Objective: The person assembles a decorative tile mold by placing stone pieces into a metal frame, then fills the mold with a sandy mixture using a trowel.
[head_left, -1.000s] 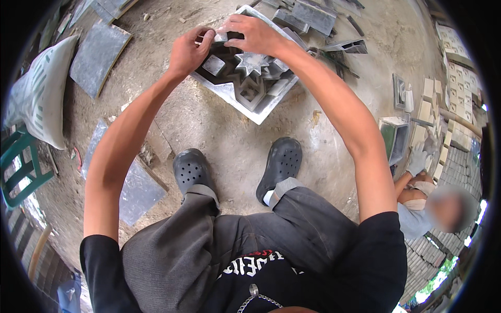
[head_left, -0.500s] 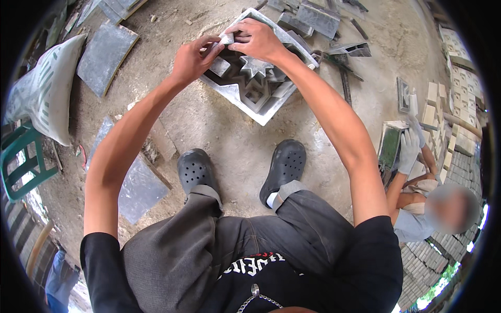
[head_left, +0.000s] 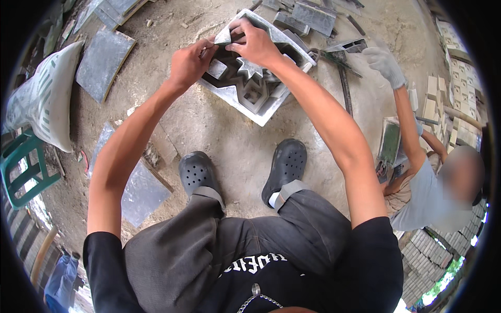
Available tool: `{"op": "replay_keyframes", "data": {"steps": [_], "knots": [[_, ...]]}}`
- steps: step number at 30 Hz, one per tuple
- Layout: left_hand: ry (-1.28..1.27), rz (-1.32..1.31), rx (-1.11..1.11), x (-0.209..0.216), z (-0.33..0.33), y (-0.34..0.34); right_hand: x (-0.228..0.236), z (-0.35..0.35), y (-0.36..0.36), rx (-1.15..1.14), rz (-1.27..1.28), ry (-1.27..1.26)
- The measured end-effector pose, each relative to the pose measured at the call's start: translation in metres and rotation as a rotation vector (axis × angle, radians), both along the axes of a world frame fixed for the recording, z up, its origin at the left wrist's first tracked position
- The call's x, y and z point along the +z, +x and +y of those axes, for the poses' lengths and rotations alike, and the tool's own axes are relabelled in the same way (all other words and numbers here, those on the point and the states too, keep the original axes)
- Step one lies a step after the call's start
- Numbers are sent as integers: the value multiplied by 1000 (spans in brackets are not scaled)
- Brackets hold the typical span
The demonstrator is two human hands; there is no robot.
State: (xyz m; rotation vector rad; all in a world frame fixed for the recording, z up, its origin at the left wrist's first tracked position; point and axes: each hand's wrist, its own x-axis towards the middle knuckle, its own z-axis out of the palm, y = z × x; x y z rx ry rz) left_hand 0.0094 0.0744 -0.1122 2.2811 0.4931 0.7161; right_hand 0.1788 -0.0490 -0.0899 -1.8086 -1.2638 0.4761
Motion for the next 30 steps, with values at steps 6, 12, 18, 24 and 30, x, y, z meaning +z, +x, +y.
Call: {"op": "replay_keyframes", "data": {"steps": [6,12,18,24,30], "knots": [[-15,236,-49,19,0,-1,16,7,14,112,-250,-137],[-368,123,-86,6,7,-2,22,16,15,180,-272,-246],[-254,182,-87,16,3,2,16,11,28,216,-287,-157],[-68,328,-47,17,7,6,32,18,20,318,-536,-363],[-103,242,1,5,4,3,31,16,7,318,-686,-321]]}}
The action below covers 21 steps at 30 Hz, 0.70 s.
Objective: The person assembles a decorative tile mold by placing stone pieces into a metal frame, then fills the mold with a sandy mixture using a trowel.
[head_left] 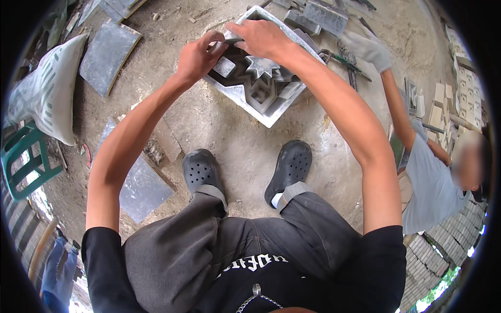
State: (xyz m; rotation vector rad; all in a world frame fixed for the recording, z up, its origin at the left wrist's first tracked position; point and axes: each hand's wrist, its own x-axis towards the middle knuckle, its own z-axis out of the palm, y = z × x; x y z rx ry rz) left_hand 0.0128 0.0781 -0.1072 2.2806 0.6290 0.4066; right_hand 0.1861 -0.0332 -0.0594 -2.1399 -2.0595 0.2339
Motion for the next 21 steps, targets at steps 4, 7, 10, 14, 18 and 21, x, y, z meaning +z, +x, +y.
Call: {"op": "replay_keyframes", "data": {"steps": [4,7,10,14,18,21], "knots": [[48,-47,-13,5,-5,3,-7,-6,-2,-8,-20,84],[61,-39,-59,2,-2,-4,-9,-7,-11,-16,-29,124],[49,-2,-42,7,-3,-7,-6,-8,-21,-33,-32,134],[47,-75,-66,7,-4,-3,-5,-5,-14,-11,-10,127],[160,62,-127,9,6,-4,-4,-1,-11,31,-14,84],[209,55,-153,15,7,-2,-2,0,-7,4,-10,64]]}}
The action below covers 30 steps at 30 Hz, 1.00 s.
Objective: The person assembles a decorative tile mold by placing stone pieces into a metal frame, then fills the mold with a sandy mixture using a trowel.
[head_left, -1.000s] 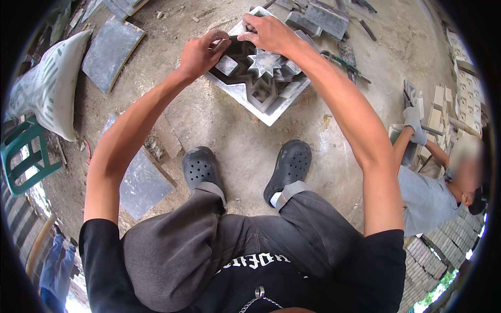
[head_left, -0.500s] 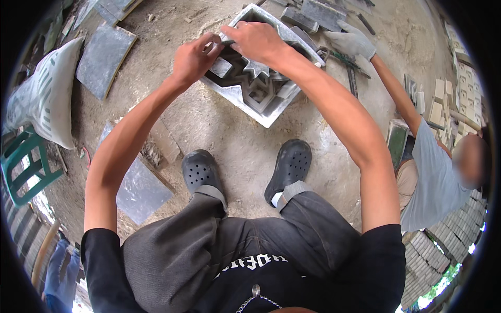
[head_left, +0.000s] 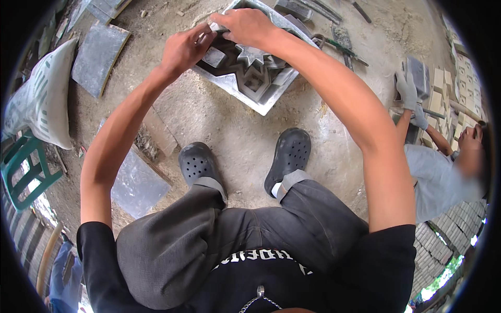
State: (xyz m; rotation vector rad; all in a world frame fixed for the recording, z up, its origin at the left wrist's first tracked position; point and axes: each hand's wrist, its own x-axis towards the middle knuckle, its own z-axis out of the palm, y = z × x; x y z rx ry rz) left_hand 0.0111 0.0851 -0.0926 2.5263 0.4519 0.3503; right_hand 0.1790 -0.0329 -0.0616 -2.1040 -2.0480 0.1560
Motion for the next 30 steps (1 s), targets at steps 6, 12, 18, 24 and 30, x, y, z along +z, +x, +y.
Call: {"op": "replay_keyframes", "data": {"steps": [6,12,18,24,30], "knots": [[186,-86,-199,2,9,-4,-4,1,4,-39,-3,-52],[261,208,-262,21,8,1,-13,-8,0,-62,1,-40],[-307,21,65,1,9,-20,-12,-3,6,-90,-49,38],[-395,16,90,3,2,-11,-10,-7,-1,-67,-112,35],[-491,13,60,-1,-2,-2,-11,-10,9,-56,1,27]]}}
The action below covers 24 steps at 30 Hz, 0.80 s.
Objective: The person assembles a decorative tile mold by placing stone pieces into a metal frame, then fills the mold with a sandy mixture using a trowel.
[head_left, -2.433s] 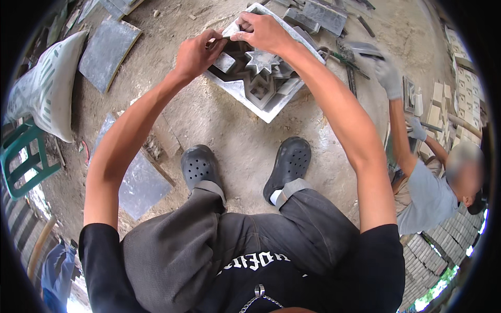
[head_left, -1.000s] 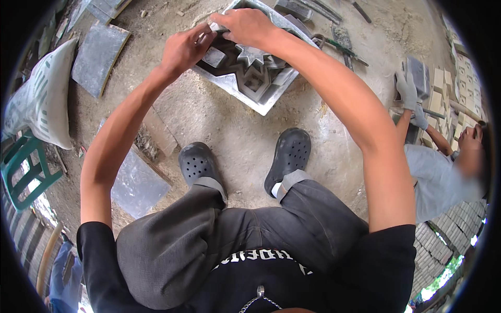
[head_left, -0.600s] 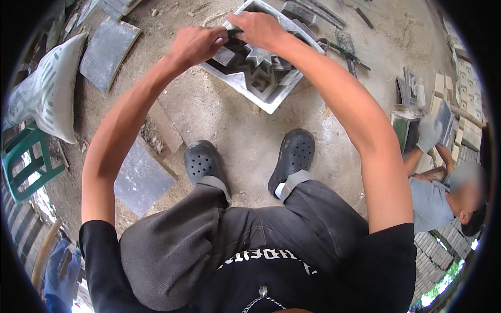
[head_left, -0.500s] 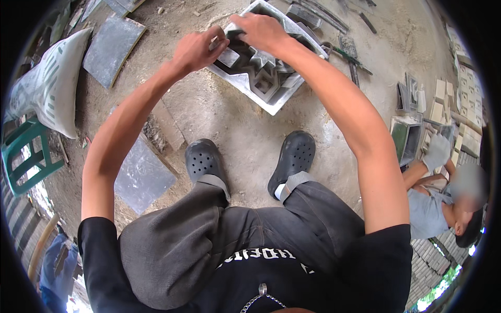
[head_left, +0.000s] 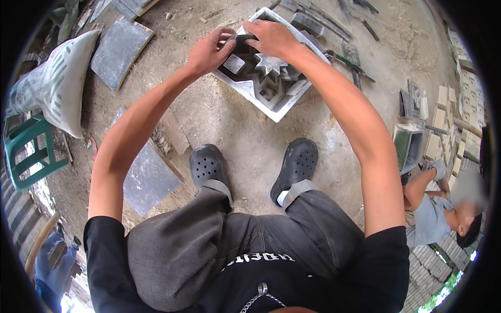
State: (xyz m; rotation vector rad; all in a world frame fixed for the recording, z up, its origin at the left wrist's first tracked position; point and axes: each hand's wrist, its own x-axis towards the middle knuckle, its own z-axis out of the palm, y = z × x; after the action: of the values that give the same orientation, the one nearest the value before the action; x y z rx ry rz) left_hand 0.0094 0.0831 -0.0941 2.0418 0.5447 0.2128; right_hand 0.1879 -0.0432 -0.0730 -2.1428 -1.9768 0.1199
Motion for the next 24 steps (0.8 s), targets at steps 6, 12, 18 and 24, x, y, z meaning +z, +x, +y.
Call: {"op": "replay_keyframes", "data": {"steps": [6,12,18,24], "knots": [[-17,-85,-12,-13,3,-8,-6,-2,-20,9,63,67],[45,63,19,4,-6,-2,-3,0,-4,-93,59,-47],[233,168,-18,7,3,6,-4,7,-12,-187,140,-107],[216,96,9,-6,4,-1,5,6,-24,-98,58,-61]]}}
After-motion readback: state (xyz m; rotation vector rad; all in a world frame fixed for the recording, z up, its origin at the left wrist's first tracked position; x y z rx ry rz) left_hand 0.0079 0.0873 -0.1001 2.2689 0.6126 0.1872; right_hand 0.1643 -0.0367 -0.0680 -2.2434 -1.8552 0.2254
